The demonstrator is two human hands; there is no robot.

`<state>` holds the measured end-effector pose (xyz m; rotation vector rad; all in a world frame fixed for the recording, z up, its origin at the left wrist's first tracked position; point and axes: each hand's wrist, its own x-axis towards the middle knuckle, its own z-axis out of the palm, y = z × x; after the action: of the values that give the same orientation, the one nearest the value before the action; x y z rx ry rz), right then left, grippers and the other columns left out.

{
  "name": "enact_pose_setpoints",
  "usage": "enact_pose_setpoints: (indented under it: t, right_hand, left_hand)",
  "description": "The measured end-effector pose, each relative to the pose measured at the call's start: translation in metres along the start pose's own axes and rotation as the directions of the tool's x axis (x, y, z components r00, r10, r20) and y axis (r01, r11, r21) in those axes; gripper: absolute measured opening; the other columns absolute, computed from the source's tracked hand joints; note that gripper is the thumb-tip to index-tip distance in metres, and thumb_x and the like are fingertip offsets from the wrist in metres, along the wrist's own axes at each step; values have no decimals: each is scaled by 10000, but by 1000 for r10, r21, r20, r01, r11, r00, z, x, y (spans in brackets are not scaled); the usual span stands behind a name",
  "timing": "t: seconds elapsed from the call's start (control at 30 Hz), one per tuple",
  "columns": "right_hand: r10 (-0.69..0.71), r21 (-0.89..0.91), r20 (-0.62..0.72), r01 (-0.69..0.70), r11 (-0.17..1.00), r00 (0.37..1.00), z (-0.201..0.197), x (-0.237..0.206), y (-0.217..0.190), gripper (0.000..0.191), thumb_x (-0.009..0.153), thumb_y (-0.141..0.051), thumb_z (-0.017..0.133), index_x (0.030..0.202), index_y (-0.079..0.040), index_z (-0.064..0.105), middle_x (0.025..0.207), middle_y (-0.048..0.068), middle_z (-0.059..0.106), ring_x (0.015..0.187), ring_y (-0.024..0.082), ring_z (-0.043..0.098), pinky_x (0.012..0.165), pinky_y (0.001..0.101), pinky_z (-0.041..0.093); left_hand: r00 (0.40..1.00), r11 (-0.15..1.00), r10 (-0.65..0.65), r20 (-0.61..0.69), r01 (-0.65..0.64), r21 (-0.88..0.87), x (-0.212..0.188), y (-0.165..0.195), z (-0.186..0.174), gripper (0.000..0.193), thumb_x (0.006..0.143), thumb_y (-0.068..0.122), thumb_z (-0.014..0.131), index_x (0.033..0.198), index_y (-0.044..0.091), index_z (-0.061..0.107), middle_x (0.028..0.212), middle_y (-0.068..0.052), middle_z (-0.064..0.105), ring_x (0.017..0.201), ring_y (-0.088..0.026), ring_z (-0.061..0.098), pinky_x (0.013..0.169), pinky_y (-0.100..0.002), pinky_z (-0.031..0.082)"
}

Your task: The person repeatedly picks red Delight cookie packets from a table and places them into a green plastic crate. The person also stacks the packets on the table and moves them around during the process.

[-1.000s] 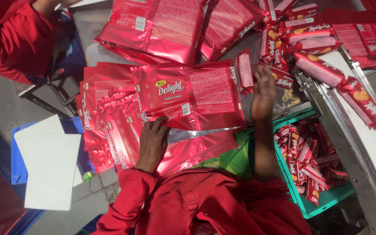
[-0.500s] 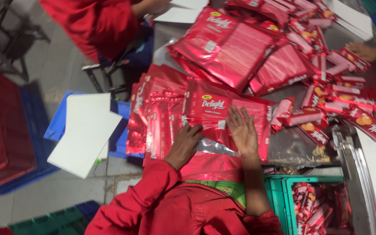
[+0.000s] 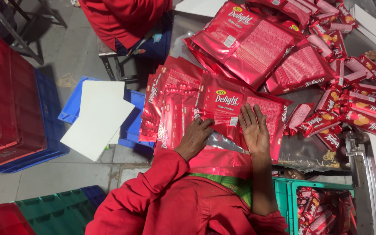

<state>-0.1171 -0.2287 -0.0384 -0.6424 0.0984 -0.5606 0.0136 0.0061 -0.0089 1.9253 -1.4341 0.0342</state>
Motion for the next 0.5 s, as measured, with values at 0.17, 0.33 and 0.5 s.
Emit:
enact_pose_setpoints:
  t: [0.17,0.33,0.5]
  right_hand:
    - [5,28,16,-5,1000,1000,-10,-4,1,557,1045,-433,567,1498,-120,482,1617,152,416,1541,308,366,1296,485,311]
    - [-2,47,14,1,999,1000,-11,-6,5,558,1049,-434,560,1502,-118,480,1608,155,429,1529,309,374,1284,476,321]
    - [-3,44,7,2,999,1000,-8,-2,5,555,1053,-430,559,1501,-113,471,1603,155,435,1525,305,389,1281,475,337]
  left_hand:
    - [1000,1000,14,12,-15,24,-5,-2,6,261,744,33,725,1005,43,737,1307,-76,612,1063,-332,565,908,-451,495]
    - [999,999,21,24,-22,24,-1,-1,5,251,761,34,724,1012,48,735,1322,-64,609,1050,-329,567,906,-451,488]
    - [1000,999,14,26,-15,41,1,3,2,247,782,46,727,1028,51,734,1337,-60,603,1049,-335,560,916,-456,478]
